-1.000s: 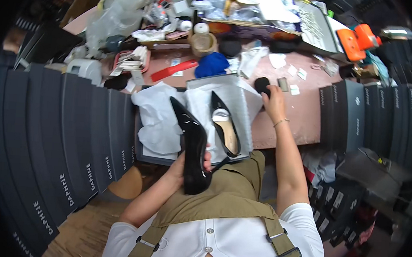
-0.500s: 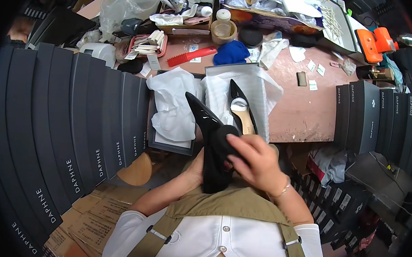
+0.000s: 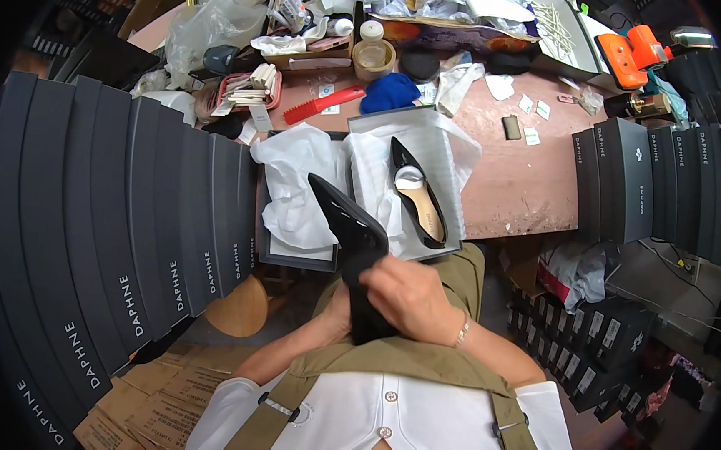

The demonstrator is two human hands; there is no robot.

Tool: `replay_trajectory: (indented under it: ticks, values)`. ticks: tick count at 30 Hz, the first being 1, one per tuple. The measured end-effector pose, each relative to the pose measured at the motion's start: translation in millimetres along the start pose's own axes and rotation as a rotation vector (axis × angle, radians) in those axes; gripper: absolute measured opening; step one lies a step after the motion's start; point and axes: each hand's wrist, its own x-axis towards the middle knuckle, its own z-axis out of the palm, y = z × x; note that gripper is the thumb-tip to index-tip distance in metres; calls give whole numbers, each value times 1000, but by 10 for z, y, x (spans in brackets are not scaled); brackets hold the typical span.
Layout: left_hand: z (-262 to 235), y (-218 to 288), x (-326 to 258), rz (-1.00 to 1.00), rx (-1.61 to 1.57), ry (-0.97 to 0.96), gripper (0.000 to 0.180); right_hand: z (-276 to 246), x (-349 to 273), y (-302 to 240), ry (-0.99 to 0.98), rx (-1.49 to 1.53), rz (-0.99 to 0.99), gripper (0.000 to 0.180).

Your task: Inspecting, cleaning, and packing black high-heeled shoes into a shoebox.

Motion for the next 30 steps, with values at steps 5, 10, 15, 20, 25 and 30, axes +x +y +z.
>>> replay_trajectory:
  ticks: [5, 10, 15, 20, 25, 30]
  values:
    - [98, 75, 9, -89, -33, 34, 31, -40, 71, 100, 91, -113, -70, 23]
    - [-43, 131, 206, -93, -281, -269, 42, -332, -1, -39, -300, 162, 14, 16]
    - [-29, 309, 260, -54, -412, -139, 39, -777, -5, 176, 52, 406, 369, 18]
    - [284, 439, 243, 270, 40, -7, 51, -82, -42, 739, 244, 363, 370, 53]
    - [278, 600, -19, 319, 499, -112, 82, 39, -62, 790, 176, 1150, 768, 47]
    - [347, 684, -172, 658, 1410, -54, 102, 87, -131, 774, 141, 1540, 863, 41]
